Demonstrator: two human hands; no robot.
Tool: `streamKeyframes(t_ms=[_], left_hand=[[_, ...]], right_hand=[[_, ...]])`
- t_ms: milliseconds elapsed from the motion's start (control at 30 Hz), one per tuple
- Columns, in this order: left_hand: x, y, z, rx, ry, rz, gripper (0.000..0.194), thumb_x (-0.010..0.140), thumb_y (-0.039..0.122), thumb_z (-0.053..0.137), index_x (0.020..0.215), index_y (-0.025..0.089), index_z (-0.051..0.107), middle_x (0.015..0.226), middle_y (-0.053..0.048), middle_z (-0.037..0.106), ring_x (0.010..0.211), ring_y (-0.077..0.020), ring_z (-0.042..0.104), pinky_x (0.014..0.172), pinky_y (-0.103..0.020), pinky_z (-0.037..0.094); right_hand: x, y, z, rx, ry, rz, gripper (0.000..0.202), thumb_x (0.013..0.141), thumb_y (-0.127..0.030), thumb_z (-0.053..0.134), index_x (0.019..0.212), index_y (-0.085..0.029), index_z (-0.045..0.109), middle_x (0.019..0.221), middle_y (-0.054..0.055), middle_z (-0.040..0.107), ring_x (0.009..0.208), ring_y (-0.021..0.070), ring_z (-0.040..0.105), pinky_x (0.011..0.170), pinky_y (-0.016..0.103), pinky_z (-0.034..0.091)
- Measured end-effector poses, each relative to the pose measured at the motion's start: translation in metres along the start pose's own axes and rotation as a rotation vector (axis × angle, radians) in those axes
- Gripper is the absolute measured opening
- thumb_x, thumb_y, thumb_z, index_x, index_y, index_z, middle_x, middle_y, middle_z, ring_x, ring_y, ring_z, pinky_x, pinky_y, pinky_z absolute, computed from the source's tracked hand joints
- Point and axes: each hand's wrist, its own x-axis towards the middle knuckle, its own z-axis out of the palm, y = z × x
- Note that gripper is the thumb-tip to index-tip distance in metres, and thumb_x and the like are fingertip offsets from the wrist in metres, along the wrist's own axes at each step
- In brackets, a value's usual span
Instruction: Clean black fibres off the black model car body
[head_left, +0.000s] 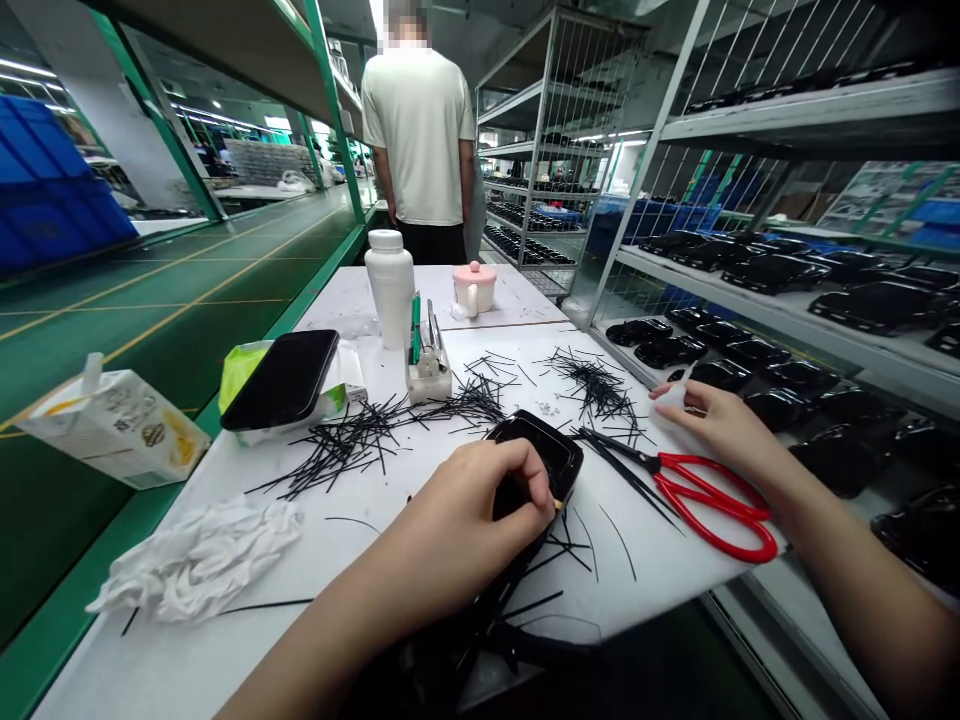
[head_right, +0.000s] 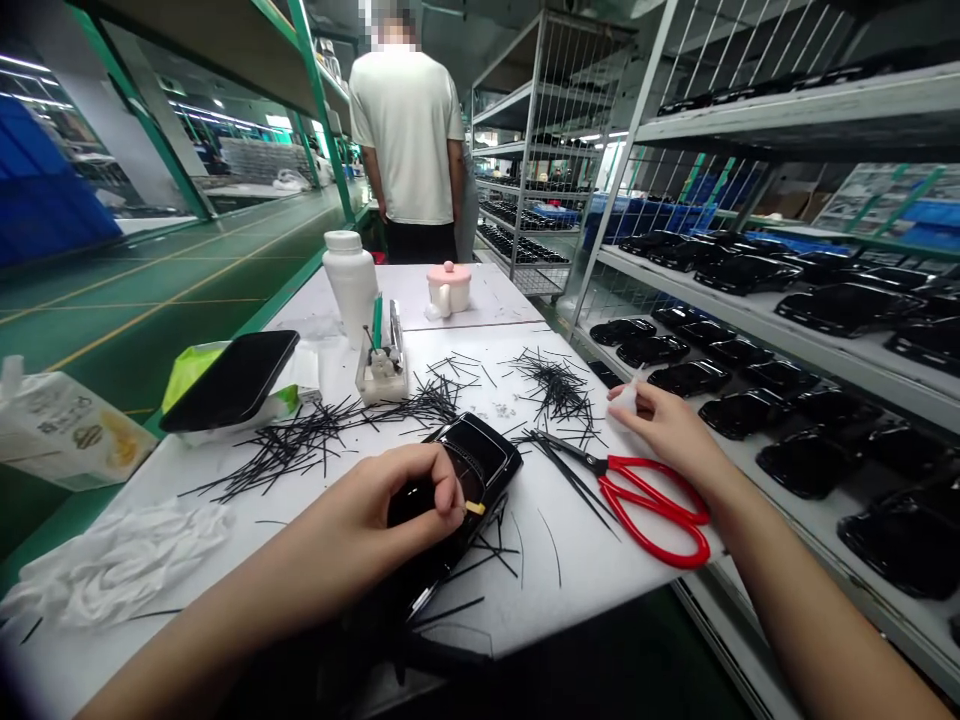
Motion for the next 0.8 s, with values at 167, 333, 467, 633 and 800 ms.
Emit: streamKeyframes(t_ms=[167, 333, 467, 633, 800], left_hand=[[0.0, 0.0, -0.001, 0.014, -0.032, 0.026, 0.009, 0.086, 0.019, 0.056, 0.078, 0.024, 0.054, 0.087, 0.005, 0.065, 0.099, -0.0195, 0.059, 0.08, -0.028, 0.043], [0.0, -0.001, -0.001, 0.012, -0.042, 0.041, 0.011, 0.086, 0.018, 0.056, 0.077, 0.024, 0.054, 0.086, 0.004, 0.066, 0.097, -0.0202, 0.061, 0.079, -0.028, 0.044], [0.001, 0.001, -0.001, 0.016, -0.027, 0.037, 0.01, 0.085, 0.016, 0.057, 0.079, 0.023, 0.055, 0.088, 0.004, 0.067, 0.094, -0.0191, 0.064, 0.08, -0.028, 0.045], [0.001, 0.004, -0.002, -0.042, -0.041, 0.023, 0.01, 0.085, 0.013, 0.057, 0.08, 0.022, 0.057, 0.09, 0.003, 0.067, 0.091, -0.0157, 0.066, 0.08, -0.025, 0.047], [0.0, 0.004, -0.001, -0.086, -0.048, 0.028, 0.01, 0.085, 0.012, 0.058, 0.082, 0.021, 0.058, 0.091, 0.003, 0.067, 0.091, -0.0135, 0.066, 0.08, -0.023, 0.048]], right_hand=[[-0.009, 0.001, -0.008, -0.053, 0.064, 0.0, 0.042, 0.083, -0.048, 0.065, 0.115, -0.021, 0.059, 0.117, 0.013, 0.067, 0.103, 0.0303, 0.066, 0.086, 0.038, 0.052], [-0.044, -0.027, -0.013, -0.23, 0.258, 0.008, 0.04, 0.082, -0.054, 0.065, 0.104, -0.023, 0.053, 0.101, 0.015, 0.065, 0.086, 0.0305, 0.063, 0.07, 0.042, 0.05], [-0.068, -0.052, 0.012, -0.371, -0.213, -0.194, 0.025, 0.089, -0.05, 0.054, 0.086, -0.025, 0.058, 0.086, 0.005, 0.065, 0.072, 0.0233, 0.061, 0.063, 0.037, 0.047], [-0.065, -0.06, 0.02, -0.361, -0.269, -0.171, 0.022, 0.09, -0.04, 0.049, 0.078, -0.024, 0.058, 0.071, 0.002, 0.064, 0.063, 0.0211, 0.059, 0.058, 0.035, 0.044], [-0.076, -0.084, 0.006, 0.247, -0.091, -0.098, 0.023, 0.086, -0.046, 0.065, 0.093, -0.025, 0.062, 0.079, 0.001, 0.068, 0.061, 0.0166, 0.064, 0.058, 0.03, 0.055]])
